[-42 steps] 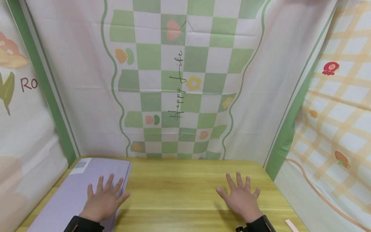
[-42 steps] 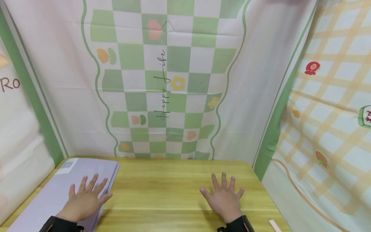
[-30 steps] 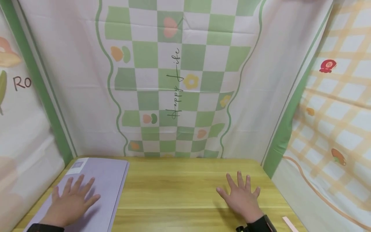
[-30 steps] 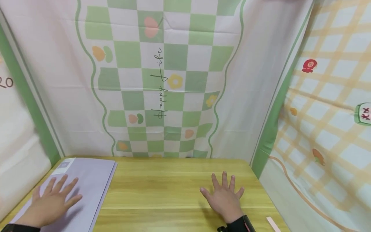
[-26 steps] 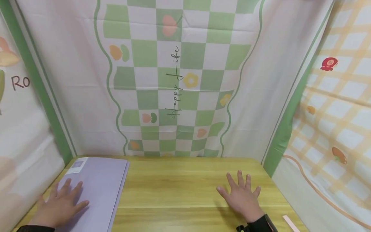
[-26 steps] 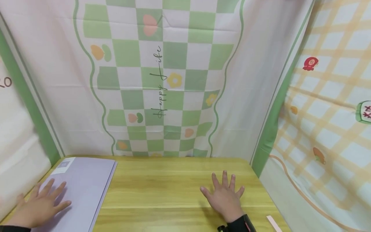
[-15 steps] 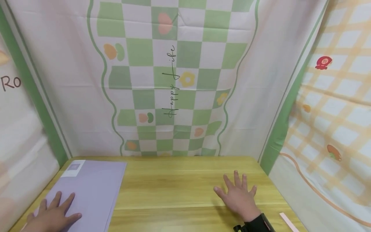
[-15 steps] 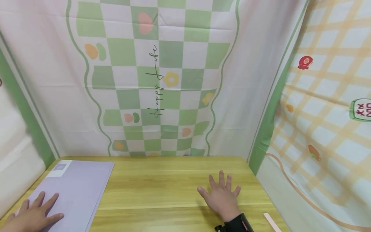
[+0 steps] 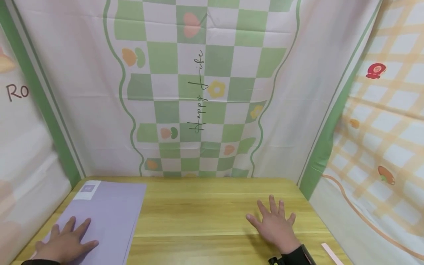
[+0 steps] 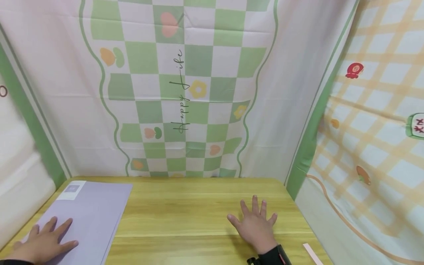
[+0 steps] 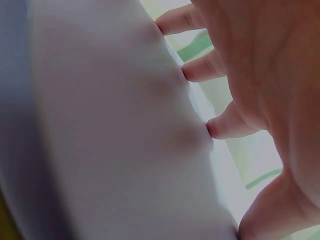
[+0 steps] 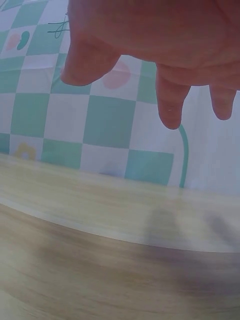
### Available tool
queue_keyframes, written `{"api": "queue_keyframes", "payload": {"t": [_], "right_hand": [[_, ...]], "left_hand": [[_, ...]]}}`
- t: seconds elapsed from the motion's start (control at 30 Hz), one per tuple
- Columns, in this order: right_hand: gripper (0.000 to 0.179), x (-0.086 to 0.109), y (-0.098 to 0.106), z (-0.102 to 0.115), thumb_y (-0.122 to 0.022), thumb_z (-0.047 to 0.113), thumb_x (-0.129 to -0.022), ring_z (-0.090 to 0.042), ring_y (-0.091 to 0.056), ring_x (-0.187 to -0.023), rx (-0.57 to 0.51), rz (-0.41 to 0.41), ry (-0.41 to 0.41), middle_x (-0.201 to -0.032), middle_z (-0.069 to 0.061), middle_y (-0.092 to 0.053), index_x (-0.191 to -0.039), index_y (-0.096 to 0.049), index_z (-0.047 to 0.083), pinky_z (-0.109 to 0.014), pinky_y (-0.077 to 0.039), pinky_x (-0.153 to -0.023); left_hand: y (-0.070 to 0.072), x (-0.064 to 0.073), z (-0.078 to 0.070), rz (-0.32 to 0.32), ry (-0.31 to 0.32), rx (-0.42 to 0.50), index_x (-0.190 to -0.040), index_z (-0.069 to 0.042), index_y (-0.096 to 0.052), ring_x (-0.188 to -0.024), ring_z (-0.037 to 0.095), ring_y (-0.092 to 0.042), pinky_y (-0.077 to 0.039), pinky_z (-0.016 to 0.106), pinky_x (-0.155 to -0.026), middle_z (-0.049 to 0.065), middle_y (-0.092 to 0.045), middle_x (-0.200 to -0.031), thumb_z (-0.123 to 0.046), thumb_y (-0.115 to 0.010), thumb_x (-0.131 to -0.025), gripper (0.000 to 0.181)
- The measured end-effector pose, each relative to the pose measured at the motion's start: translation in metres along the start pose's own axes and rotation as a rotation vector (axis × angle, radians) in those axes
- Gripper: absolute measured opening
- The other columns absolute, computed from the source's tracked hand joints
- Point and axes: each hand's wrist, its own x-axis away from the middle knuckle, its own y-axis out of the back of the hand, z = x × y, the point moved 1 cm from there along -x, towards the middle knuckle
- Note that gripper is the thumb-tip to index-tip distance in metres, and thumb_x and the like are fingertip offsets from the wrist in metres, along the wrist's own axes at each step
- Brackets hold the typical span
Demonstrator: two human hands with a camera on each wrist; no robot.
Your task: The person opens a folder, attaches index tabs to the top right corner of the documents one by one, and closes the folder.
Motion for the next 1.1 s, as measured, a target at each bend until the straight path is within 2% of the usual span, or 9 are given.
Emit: {"api": "queue_keyframes", "payload": {"t": [0.27, 0.5, 0.67, 0.77, 0.87, 1.0, 1.1], "right_hand": [[0.095, 0.000, 0.001, 0.002, -0.034, 0.080, -0.090, -0.062, 0.003, -0.138, -0.001, -0.003, 0.008, -0.157, -0.034, -0.010, -0.148, -0.046, 0.005, -0.085, 0.008, -0.089], [0.095, 0.001, 0.002, 0.003, -0.032, 0.081, -0.090, -0.061, 0.003, -0.138, 0.000, -0.003, 0.009, -0.157, -0.033, -0.011, -0.147, -0.048, 0.006, -0.085, 0.006, -0.089], [0.096, 0.002, 0.001, 0.003, -0.031, 0.081, -0.090, -0.061, 0.004, -0.139, -0.001, 0.001, 0.008, -0.158, -0.033, -0.009, -0.147, -0.048, 0.006, -0.084, 0.008, -0.089], [0.096, 0.003, 0.001, 0.004, -0.031, 0.081, -0.089, -0.061, 0.005, -0.139, 0.001, 0.007, 0.010, -0.157, -0.033, -0.009, -0.147, -0.048, 0.006, -0.085, 0.008, -0.089], [0.095, 0.003, 0.002, 0.006, -0.032, 0.080, -0.090, -0.061, 0.005, -0.139, 0.002, 0.015, 0.009, -0.158, -0.033, -0.008, -0.147, -0.048, 0.006, -0.085, 0.007, -0.089], [0.095, 0.004, 0.004, 0.008, -0.033, 0.080, -0.090, -0.061, 0.005, -0.139, 0.000, 0.015, 0.014, -0.157, -0.033, -0.009, -0.146, -0.049, 0.005, -0.085, 0.006, -0.089], [0.095, 0.003, 0.004, 0.008, -0.032, 0.079, -0.091, -0.061, 0.004, -0.139, 0.003, 0.005, 0.021, -0.157, -0.034, -0.009, -0.145, -0.050, 0.004, -0.085, 0.005, -0.089]], "left_hand": [[-0.005, -0.003, -0.009, -0.011, 0.005, -0.039, -0.145, 0.003, -0.041, -0.115, 0.083, -0.002, -0.013, 0.092, -0.071, 0.049, -0.016, -0.140, -0.085, -0.048, -0.079, 0.109], [-0.009, -0.001, -0.029, -0.004, 0.007, -0.105, -0.144, 0.001, -0.046, -0.115, 0.080, -0.015, -0.025, 0.088, -0.071, 0.048, -0.024, -0.138, -0.089, -0.045, -0.075, 0.114], [-0.016, -0.001, -0.051, 0.003, -0.012, -0.141, -0.143, -0.004, -0.051, -0.113, 0.076, -0.025, -0.028, 0.087, -0.070, 0.046, -0.030, -0.138, -0.092, -0.043, -0.070, 0.115], [-0.020, 0.000, -0.066, 0.003, -0.018, -0.163, -0.141, -0.007, -0.054, -0.109, 0.068, -0.035, -0.031, 0.085, -0.070, 0.043, -0.035, -0.136, -0.095, -0.042, -0.066, 0.116], [-0.022, 0.006, -0.083, -0.058, -0.060, -0.196, -0.139, -0.010, -0.058, -0.106, 0.056, -0.044, -0.037, 0.079, -0.068, 0.037, -0.043, -0.133, -0.095, -0.042, -0.067, 0.112], [-0.022, 0.015, -0.105, -0.109, -0.122, -0.215, -0.138, -0.013, -0.060, -0.106, 0.046, -0.048, -0.043, 0.073, -0.067, 0.030, -0.049, -0.132, -0.091, -0.045, -0.071, 0.104], [-0.023, 0.017, -0.119, -0.109, -0.159, -0.210, -0.139, -0.012, -0.059, -0.108, 0.045, -0.048, -0.043, 0.072, -0.068, 0.030, -0.050, -0.134, -0.088, -0.048, -0.074, 0.100]]}}
